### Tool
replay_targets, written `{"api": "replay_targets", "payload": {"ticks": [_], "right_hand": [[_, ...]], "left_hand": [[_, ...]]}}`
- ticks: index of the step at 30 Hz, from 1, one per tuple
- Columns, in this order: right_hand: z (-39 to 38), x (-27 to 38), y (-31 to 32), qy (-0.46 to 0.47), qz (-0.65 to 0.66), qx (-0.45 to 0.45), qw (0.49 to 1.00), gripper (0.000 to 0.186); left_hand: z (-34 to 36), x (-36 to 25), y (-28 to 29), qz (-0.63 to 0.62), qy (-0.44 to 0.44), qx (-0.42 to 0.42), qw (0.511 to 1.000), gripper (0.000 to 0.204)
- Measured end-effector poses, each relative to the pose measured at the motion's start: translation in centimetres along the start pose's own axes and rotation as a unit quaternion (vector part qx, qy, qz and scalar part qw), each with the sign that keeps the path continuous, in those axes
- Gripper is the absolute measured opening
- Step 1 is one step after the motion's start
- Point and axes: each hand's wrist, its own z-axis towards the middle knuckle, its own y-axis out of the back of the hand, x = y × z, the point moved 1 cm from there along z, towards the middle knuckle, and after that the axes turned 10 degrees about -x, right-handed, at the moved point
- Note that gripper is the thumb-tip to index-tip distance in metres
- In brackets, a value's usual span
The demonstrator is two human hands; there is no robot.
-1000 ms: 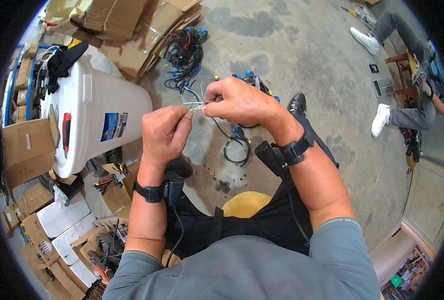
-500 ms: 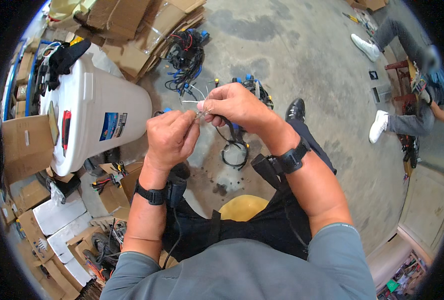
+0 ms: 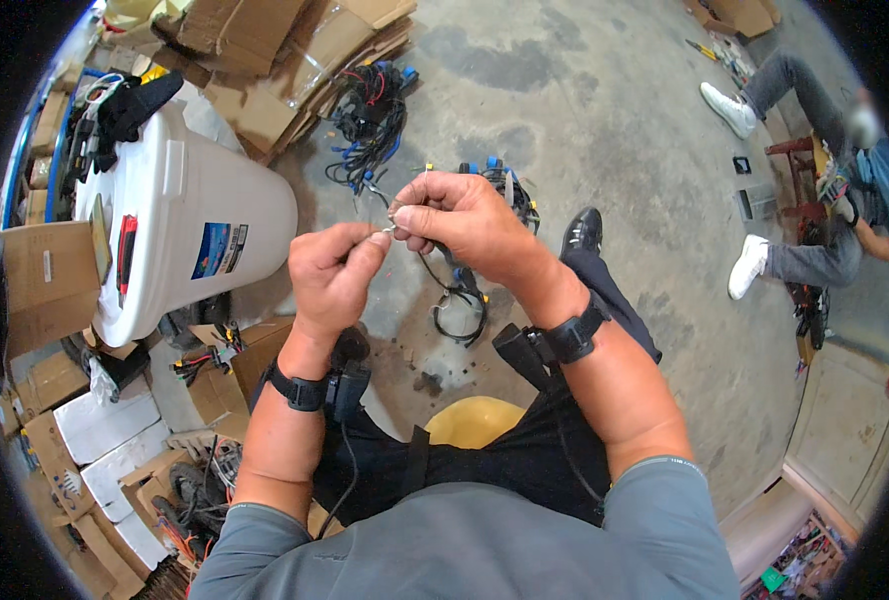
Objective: Repairing a wiring harness by cutting and splicing wires.
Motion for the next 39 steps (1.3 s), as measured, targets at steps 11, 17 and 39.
{"api": "replay_targets", "payload": {"ticks": [11,17,39], "right_hand": [[-0.4,0.6,-0.8,0.253,-0.194,0.010,0.948,0.012],[-0.6,0.9,-0.2,0.022,-0.041,-0.005,0.999,0.020],[-1.0,-1.3,0.4,-0.172,0.130,0.180,0.960,0.031]], "left_hand": [[0.8,1.6,1.1,-0.333,0.407,0.040,0.850,0.014],[0.7,1.1,0.5,-0.226,0.328,0.035,0.917,0.016],[1.5,0.7,2.7,-0.108,0.073,0.168,0.977,0.011]]}}
